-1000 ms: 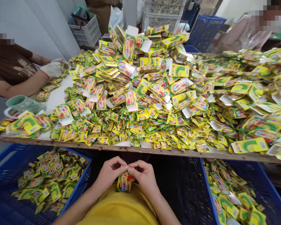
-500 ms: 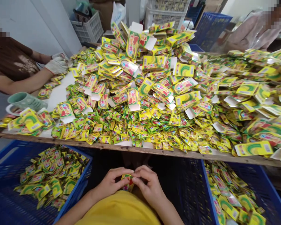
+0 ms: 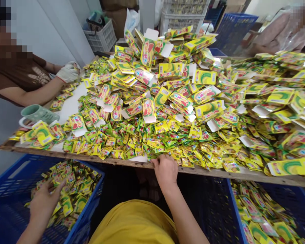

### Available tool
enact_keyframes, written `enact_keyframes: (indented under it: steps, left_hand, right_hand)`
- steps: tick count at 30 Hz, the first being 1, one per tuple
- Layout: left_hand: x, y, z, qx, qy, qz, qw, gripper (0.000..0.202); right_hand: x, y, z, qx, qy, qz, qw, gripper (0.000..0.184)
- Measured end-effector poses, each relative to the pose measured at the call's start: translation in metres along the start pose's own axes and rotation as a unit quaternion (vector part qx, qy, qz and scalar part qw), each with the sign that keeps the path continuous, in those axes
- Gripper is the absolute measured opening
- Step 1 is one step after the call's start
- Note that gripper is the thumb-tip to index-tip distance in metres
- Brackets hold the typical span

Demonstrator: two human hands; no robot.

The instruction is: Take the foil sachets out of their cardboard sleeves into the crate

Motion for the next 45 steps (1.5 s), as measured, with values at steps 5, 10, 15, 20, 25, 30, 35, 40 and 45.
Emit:
enact_keyframes:
  steps: [5,10,15,20,25,30,35,40,45]
  left_hand:
    - [0.166,0.055,-0.062,-0.208,0.015,-0.345,0.915,0.026]
    - [0.328,0.104,-0.138,-0.427,0.085,-0.488,0.757,0.027]
    - [0.338,0.118,-0.15,-0.424,0.053,-0.53,0.732,0.02]
    - [0.345,0.115,-0.159,-0.443,0.132,-0.472,0.751,0.017]
    - [0.349,0.1,-0.152,-0.356,0.223,-0.427,0.801,0.012]
    - [0.332,0.111,-0.15,-0.331,0.135,-0.469,0.807,0.019]
    - [0.336,0.116,-0.159,-0.394,0.073,-0.518,0.755,0.016]
    - [0.343,0.121,-0.179,-0.489,0.039,-0.512,0.705,0.025]
    - [0.344,0.124,-0.179,-0.462,0.107,-0.441,0.762,0.021]
  right_hand:
    - [0.013,-0.002,-0.009,0.041,0.039,0.298,0.953,0.021]
    - [0.016,-0.006,-0.021,-0.035,0.129,0.541,0.831,0.029]
    - [0.02,-0.009,-0.031,-0.067,0.173,0.624,0.759,0.033]
    - [0.017,-0.002,-0.031,-0.107,0.155,0.64,0.745,0.034]
    - [0.016,0.005,-0.026,-0.122,0.125,0.614,0.77,0.022]
    - [0.01,0.009,-0.022,-0.159,0.086,0.548,0.817,0.011]
    - [0.017,0.01,-0.03,-0.152,0.166,0.612,0.758,0.023]
    - [0.034,0.002,-0.039,-0.035,0.164,0.537,0.827,0.031]
    - [0.034,-0.012,-0.037,0.012,0.091,0.511,0.855,0.018]
Point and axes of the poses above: each hand's wrist, its own z-axis towards the middle knuckle, its own y-axis out of the palm, x = y × z, the point moved 9 cm from there along z, towards the middle knuckle
